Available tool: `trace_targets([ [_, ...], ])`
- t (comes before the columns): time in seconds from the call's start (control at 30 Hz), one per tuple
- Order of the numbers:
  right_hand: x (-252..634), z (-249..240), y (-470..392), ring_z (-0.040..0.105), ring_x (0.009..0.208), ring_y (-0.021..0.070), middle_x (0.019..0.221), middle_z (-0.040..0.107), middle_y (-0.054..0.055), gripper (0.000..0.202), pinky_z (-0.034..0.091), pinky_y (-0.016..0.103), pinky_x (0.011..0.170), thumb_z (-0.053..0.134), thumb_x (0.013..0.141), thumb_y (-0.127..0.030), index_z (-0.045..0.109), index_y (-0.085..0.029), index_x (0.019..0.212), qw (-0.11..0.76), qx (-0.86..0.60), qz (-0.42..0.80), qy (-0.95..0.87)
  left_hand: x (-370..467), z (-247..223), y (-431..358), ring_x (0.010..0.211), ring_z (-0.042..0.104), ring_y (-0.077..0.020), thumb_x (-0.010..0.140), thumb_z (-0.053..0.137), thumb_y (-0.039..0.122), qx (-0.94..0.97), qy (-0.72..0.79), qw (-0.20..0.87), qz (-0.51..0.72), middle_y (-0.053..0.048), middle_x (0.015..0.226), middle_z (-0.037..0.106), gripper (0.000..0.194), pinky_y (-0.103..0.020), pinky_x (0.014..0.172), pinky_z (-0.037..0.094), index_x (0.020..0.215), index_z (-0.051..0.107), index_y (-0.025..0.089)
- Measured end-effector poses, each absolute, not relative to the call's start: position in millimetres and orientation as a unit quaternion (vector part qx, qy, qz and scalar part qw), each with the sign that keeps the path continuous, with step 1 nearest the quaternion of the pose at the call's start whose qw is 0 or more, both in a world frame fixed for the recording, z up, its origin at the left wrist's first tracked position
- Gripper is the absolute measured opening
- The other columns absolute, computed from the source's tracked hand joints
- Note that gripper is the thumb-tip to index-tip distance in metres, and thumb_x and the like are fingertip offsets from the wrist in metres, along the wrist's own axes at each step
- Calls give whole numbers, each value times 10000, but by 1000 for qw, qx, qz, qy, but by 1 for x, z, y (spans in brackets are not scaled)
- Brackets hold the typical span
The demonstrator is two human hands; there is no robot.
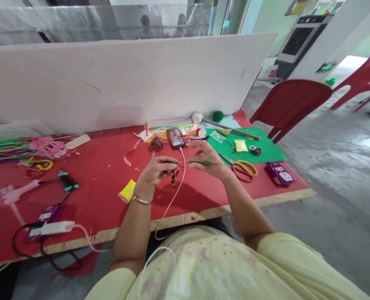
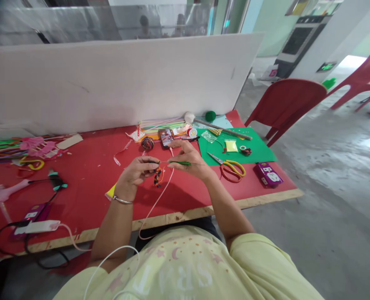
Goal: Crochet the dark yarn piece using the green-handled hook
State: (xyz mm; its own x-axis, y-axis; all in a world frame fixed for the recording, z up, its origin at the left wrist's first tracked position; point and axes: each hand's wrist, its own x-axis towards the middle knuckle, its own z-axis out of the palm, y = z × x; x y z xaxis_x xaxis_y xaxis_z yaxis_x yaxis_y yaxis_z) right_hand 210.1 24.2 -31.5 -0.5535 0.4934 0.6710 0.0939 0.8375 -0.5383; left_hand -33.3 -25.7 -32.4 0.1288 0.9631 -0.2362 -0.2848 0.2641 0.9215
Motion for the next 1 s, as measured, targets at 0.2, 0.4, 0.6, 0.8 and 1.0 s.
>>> trace_targets([
  [0.2, 218, -18, 25, 540, 1325, 267, 1402, 553, 95, 175, 569, 394, 987, 716, 907, -365, 815, -266, 1012, 391, -149, 301, -857, -35, -30, -24, 448, 507, -72, 519, 894, 196, 416, 447, 668, 426, -40, 581, 664, 268, -202, 446, 294, 758, 796, 122],
  [0.4, 220, -19, 35, 632, 1156, 226, 1371, 605, 67, 163, 546, 429, 1014, 719, 900, -380, 824, -256, 888, 366, -151, 417, -818, -33, -30, -23, 459, 513, -87, 555, 851, 175, 443, 431, 678, 397, -54, 572, 658, 208, -215, 455, 319, 747, 802, 111],
  [0.6, 183, -64, 19, 605, 1222, 226, 1185, 685, 79, 369, 500, 440, 1067, 595, 956, -519, 786, -232, 825, 486, -203, 508, -681, -5, -35, -26, 536, 534, -88, 592, 886, 205, 430, 435, 577, 541, -10, 618, 665, 415, -206, 506, 380, 999, 825, 162],
  [0.8, 148, -87, -15, 627, 996, 165, 1223, 618, 86, 387, 560, 305, 826, 485, 998, -542, 711, -229, 980, 578, -316, 443, -609, 20, -50, -27, 711, 622, -115, 625, 888, 237, 427, 502, 417, 626, 6, 792, 718, 484, -241, 733, 537, 1102, 809, 200],
  [1.0, 152, -79, -10, 639, 966, 179, 1031, 635, 70, 361, 554, 312, 811, 484, 1008, -484, 689, -218, 876, 599, -313, 395, -623, 27, -59, -29, 629, 547, -81, 660, 873, 269, 401, 505, 422, 637, 48, 702, 633, 588, -208, 648, 506, 1231, 755, 192],
])
